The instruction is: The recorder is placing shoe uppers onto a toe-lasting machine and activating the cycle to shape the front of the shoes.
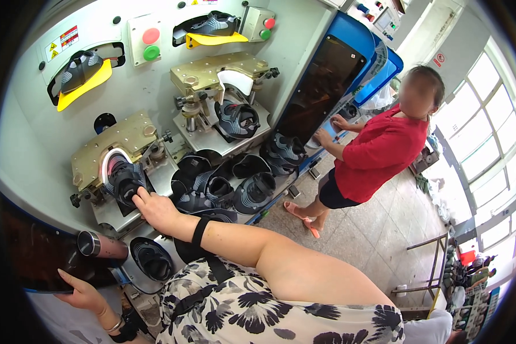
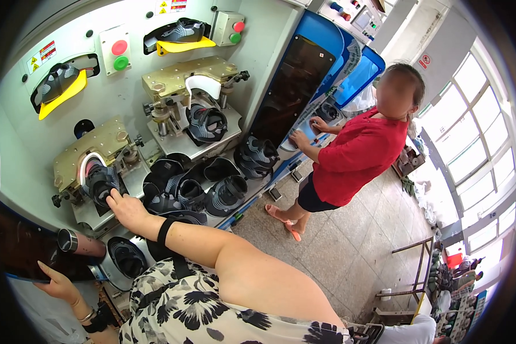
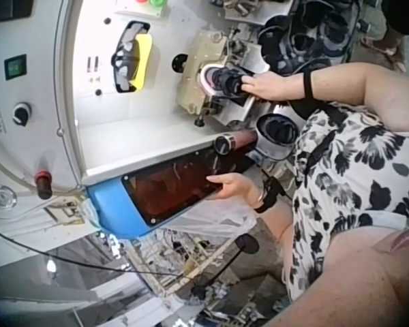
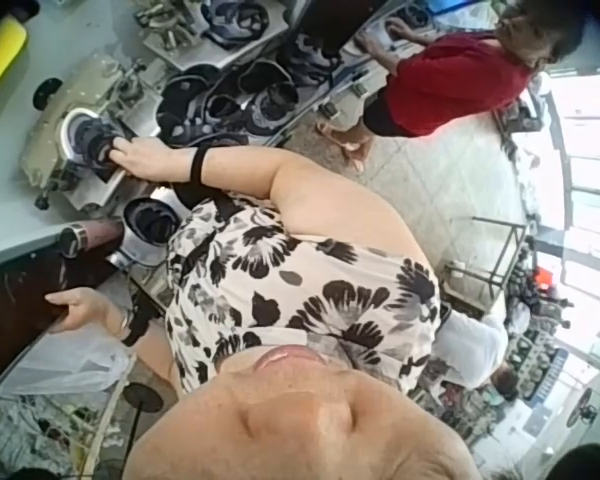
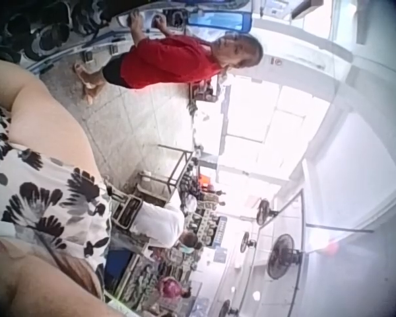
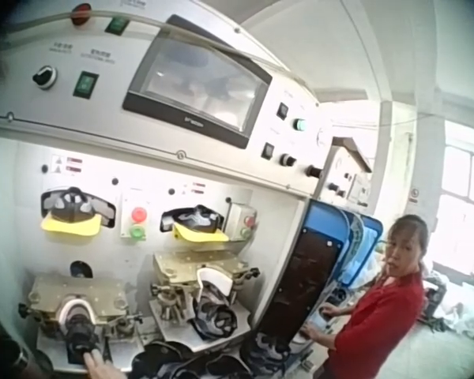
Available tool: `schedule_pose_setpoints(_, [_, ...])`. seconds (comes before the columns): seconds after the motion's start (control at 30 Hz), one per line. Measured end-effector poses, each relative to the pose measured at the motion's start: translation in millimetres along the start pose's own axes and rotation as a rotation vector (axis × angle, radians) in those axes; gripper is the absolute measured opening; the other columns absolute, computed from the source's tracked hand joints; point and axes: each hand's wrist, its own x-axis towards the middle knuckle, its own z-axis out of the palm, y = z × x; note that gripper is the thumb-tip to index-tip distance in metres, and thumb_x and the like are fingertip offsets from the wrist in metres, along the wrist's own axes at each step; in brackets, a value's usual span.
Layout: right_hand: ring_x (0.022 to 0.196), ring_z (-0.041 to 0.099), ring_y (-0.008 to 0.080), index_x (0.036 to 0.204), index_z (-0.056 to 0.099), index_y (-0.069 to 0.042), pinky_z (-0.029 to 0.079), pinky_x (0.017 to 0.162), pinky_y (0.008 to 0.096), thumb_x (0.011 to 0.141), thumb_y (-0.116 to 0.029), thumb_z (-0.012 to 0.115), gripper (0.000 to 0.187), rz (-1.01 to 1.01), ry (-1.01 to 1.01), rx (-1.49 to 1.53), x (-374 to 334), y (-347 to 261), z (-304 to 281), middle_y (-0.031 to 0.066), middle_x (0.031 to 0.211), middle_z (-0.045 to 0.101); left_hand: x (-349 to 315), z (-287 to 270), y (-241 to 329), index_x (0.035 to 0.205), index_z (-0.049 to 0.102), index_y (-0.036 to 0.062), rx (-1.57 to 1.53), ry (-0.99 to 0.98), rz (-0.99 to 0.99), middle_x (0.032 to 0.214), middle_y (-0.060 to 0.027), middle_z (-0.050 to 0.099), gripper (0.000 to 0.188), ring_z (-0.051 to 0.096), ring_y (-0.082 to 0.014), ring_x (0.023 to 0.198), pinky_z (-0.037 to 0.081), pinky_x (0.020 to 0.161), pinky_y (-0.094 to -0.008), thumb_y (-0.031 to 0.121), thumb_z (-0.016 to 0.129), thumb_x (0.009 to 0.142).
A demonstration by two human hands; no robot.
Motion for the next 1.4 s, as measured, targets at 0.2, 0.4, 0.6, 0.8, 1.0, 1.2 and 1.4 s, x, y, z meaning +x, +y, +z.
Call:
schedule_pose_setpoints(0.2, [0.082, 0.062, 0.0295, 0.111, 0.049, -0.004, 0.055, 0.065, 0.0396, 0.073, -0.014, 0.072, 0.046, -0.009, 0.009, -0.008, 0, 0, 1, 0.0133, 0.103, 0.050, 0, 0, -2, 0.114, 0.058, -0.0104, 0.017, -0.001, -0.005, 0.110, -0.0220, 0.065, 0.035, 0.065, -0.0291, 0.094, 0.052, 0.085, -0.0358, 0.018, 0.065, 0.096])
schedule_pose_setpoints(0.4, [0.082, 0.062, 0.0294, 0.110, 0.049, -0.004, 0.055, 0.064, 0.0394, 0.072, -0.015, 0.073, 0.047, -0.008, 0.010, -0.011, 0, 0, 0, 0.0131, 0.104, 0.049, -1, 0, -1, 0.114, 0.058, -0.0102, 0.018, -0.002, -0.018, 0.110, -0.0221, 0.065, 0.035, 0.065, -0.0294, 0.094, 0.052, 0.084, -0.0357, 0.019, 0.065, 0.096])
schedule_pose_setpoints(0.6, [0.081, 0.062, 0.0294, 0.111, 0.049, -0.004, 0.055, 0.064, 0.0397, 0.072, -0.014, 0.073, 0.047, -0.010, 0.024, -0.004, 0, 0, 0, 0.0133, 0.104, 0.049, -1, 0, -7, 0.113, 0.058, -0.0097, 0.016, -0.006, 0.001, 0.108, -0.0221, 0.065, 0.035, 0.065, -0.0293, 0.093, 0.052, 0.083, -0.0362, 0.020, 0.065, 0.096])
schedule_pose_setpoints(0.8, [0.073, 0.065, 0.0278, 0.107, 0.051, -0.004, 0.055, 0.062, 0.0383, 0.076, -0.008, 0.062, 0.033, -0.016, 0.059, -0.021, -1, -1, 0, 0.0141, 0.103, 0.051, -1, 0, -4, 0.112, 0.058, -0.0095, 0.010, -0.004, -0.030, 0.107, -0.0215, 0.065, 0.033, 0.065, -0.0290, 0.092, 0.052, 0.082, -0.0363, 0.019, 0.065, 0.096])
schedule_pose_setpoints(1.0, [0.079, 0.064, 0.0315, 0.112, 0.049, -0.004, 0.055, 0.064, 0.0416, 0.073, -0.014, 0.072, 0.046, 0.024, -0.020, 0.008, 0, -1, 2, 0.0147, 0.105, 0.049, 0, 1, -3, 0.112, 0.058, -0.0096, 0.019, 0.005, 0.007, 0.107, -0.0213, 0.065, 0.033, 0.065, -0.0291, 0.092, 0.052, 0.082, -0.0363, 0.018, 0.065, 0.096])
schedule_pose_setpoints(1.2, [0.078, 0.064, 0.0315, 0.112, 0.049, -0.004, 0.055, 0.065, 0.0417, 0.073, -0.013, 0.071, 0.045, 0.019, -0.004, 0.010, 0, -1, 3, 0.0147, 0.105, 0.049, -1, 0, -8, 0.113, 0.058, -0.0099, 0.026, -0.004, -0.006, 0.107, -0.0218, 0.065, 0.035, 0.065, -0.0296, 0.093, 0.052, 0.083, -0.0369, 0.020, 0.065, 0.096])
schedule_pose_setpoints(1.4, [0.078, 0.064, 0.0311, 0.111, 0.049, -0.004, 0.055, 0.065, 0.0412, 0.073, -0.013, 0.071, 0.045, 0.027, -0.005, 0.007, 0, -1, 2, 0.0145, 0.104, 0.049, 1, 1, -4, 0.113, 0.058, -0.0095, -0.011, -0.005, -0.004, 0.108, -0.0224, 0.065, 0.035, 0.065, -0.0303, 0.093, 0.052, 0.083, -0.0372, 0.020, 0.065, 0.096])
